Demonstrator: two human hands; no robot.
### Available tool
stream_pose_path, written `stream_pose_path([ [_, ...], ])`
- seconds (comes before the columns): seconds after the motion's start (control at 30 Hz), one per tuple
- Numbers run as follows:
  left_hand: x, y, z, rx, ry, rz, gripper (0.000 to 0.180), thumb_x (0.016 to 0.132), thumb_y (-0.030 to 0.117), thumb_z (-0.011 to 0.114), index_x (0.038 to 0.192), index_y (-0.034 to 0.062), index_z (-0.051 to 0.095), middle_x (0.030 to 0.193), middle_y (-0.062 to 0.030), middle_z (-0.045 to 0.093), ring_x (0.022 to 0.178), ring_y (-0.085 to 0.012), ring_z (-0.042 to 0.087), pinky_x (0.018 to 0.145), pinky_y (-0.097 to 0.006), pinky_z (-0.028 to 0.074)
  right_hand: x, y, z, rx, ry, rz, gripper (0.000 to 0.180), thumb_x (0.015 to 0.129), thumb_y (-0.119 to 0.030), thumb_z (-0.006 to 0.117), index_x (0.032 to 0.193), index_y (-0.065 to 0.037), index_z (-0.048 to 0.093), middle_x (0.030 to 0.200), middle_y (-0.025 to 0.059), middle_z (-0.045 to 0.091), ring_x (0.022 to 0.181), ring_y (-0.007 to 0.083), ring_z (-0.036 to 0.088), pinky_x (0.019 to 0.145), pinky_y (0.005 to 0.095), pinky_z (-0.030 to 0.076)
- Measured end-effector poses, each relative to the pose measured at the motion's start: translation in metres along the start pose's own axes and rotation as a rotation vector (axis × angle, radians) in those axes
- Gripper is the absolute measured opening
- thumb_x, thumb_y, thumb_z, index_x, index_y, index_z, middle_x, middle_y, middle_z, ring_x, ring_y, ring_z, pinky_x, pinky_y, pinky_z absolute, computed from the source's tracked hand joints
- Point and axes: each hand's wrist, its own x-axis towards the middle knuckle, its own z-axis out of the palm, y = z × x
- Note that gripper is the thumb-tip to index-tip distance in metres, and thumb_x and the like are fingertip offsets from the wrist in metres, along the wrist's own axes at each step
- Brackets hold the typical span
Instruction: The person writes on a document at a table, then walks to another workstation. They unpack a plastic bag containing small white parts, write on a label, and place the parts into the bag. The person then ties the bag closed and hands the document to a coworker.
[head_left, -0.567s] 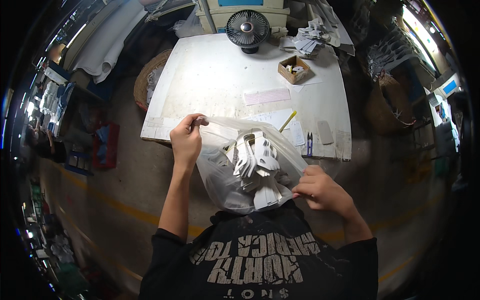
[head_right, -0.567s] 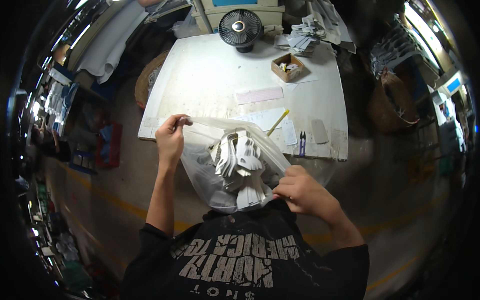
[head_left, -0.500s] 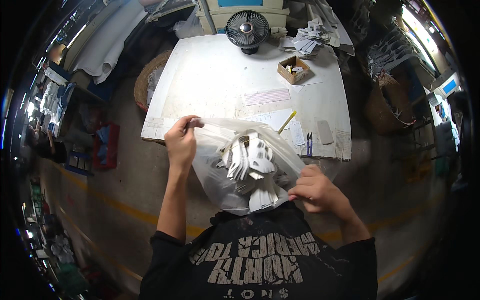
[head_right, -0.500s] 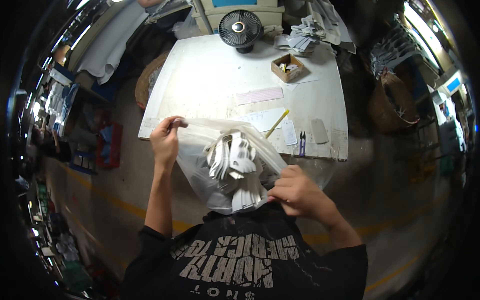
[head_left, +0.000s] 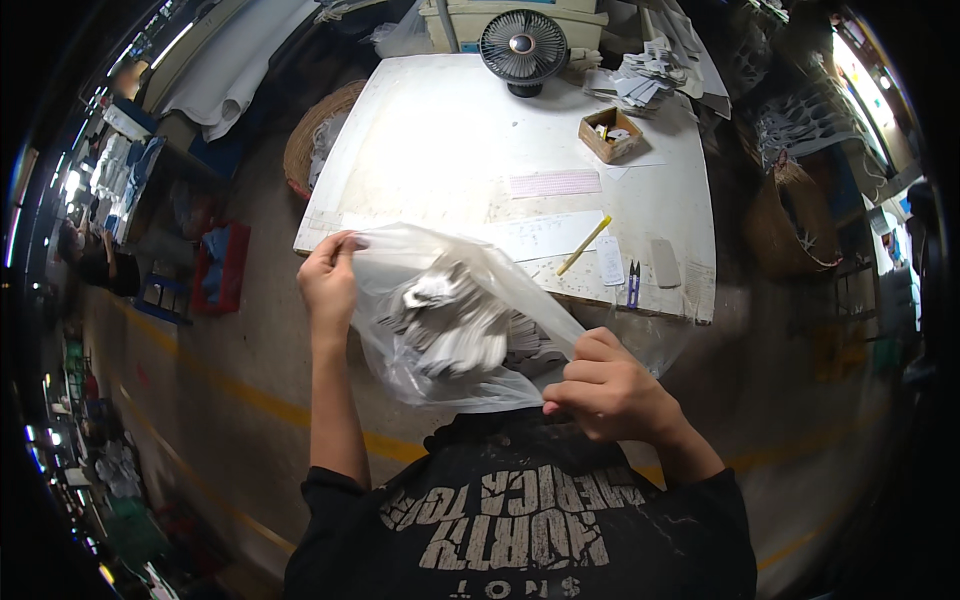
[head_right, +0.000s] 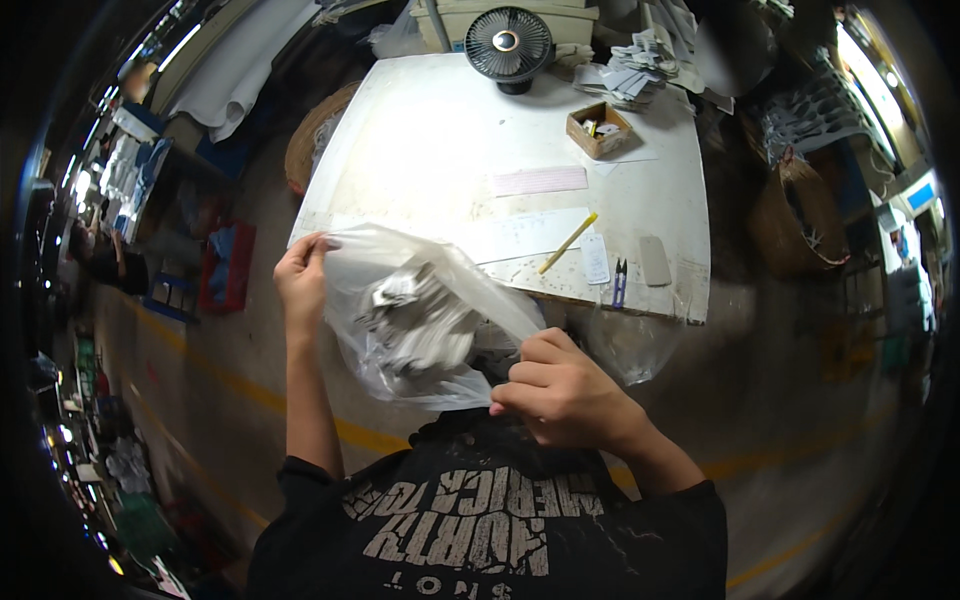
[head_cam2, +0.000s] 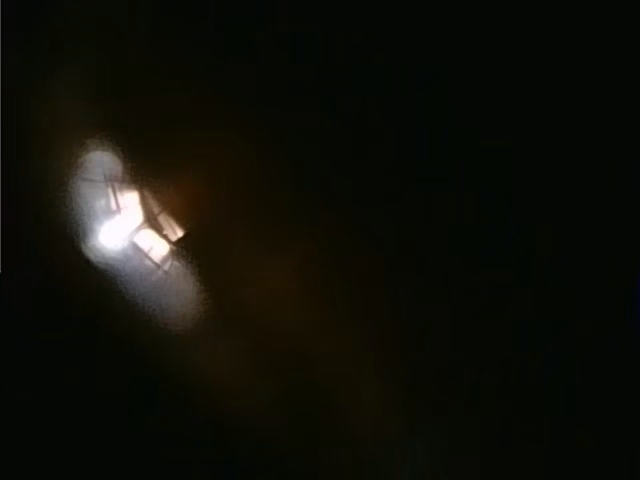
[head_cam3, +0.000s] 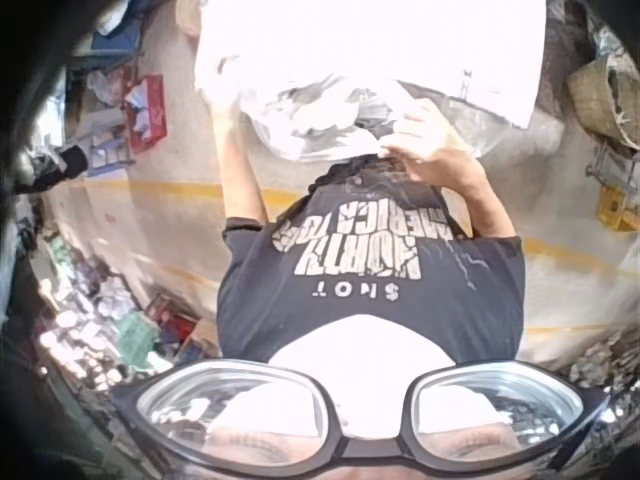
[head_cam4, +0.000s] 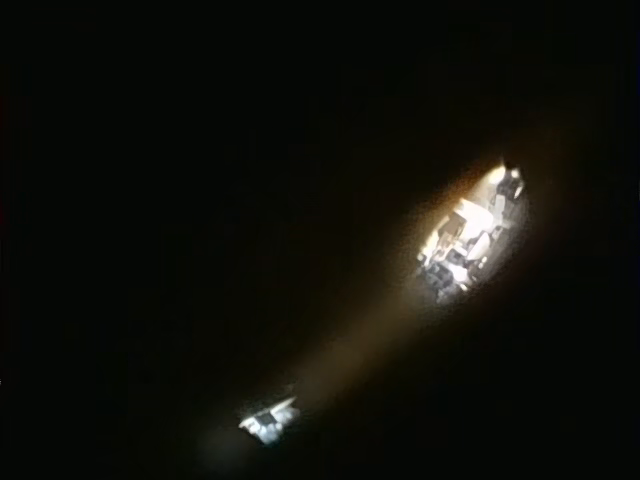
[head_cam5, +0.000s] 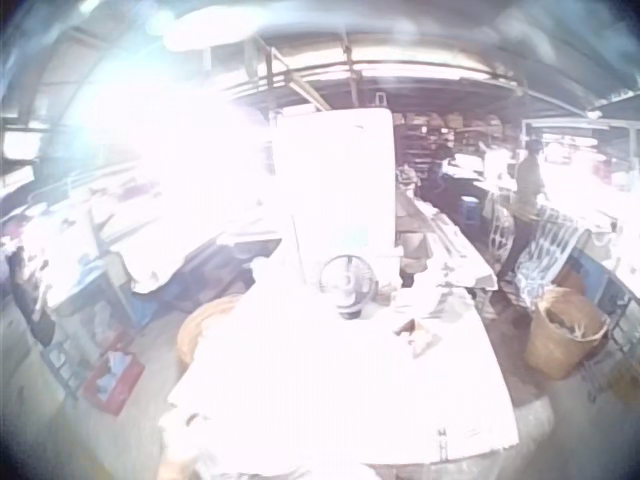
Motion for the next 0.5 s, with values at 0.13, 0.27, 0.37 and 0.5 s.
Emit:
stream_pose_path([
  [0.13, -0.028, 0.045, 0.005, 0.341, -0.089, 0.304, 0.017, 0.097, 0.007, 0.068, 0.112, 0.0047, 0.077, 0.109, -0.0129, 0.075, 0.101, -0.0284, 0.071, 0.090, -0.040, 0.055, -0.008, 0.001, -0.001, 0.026, 0.040, 0.086, 0.012, 0.077, -0.005, 0.082, 0.082, -0.006, 0.071, 0.072, 0.0010, 0.058, 0.077, 0.0221, 0.055, 0.083, 0.0367, 0.045],
  [0.27, -0.080, 0.068, 0.003, 0.336, -0.584, 0.567, 0.020, 0.094, 0.010, 0.072, 0.114, 0.0093, 0.077, 0.120, -0.0180, 0.067, 0.125, -0.0334, 0.059, 0.102, -0.048, 0.048, -0.009, 0.011, -0.004, 0.100, 0.097, 0.127, 0.011, 0.075, -0.002, 0.080, 0.077, -0.005, 0.070, 0.069, 0.0028, 0.058, 0.073, 0.0243, 0.055, 0.080, 0.0380, 0.045],
  [0.37, -0.104, 0.066, 0.003, 0.315, -0.883, 0.521, 0.020, 0.091, 0.012, 0.075, 0.110, 0.0091, 0.078, 0.117, -0.0145, 0.069, 0.117, -0.0309, 0.061, 0.102, -0.045, 0.048, -0.010, 0.020, -0.004, 0.208, 0.072, 0.141, 0.012, 0.074, 0.000, 0.080, 0.072, -0.004, 0.069, 0.067, 0.0049, 0.058, 0.070, 0.0260, 0.055, 0.075, 0.0390, 0.045],
  [0.5, -0.102, 0.058, -0.008, 0.190, -1.015, 0.419, 0.009, 0.093, 0.013, 0.073, 0.099, 0.0051, 0.074, 0.108, -0.0119, 0.070, 0.111, -0.0263, 0.063, 0.101, -0.042, 0.046, -0.010, 0.031, -0.005, 0.309, 0.004, 0.152, 0.014, 0.076, 0.000, 0.080, 0.072, -0.002, 0.068, 0.067, 0.0066, 0.059, 0.070, 0.0259, 0.055, 0.070, 0.0381, 0.046],
])
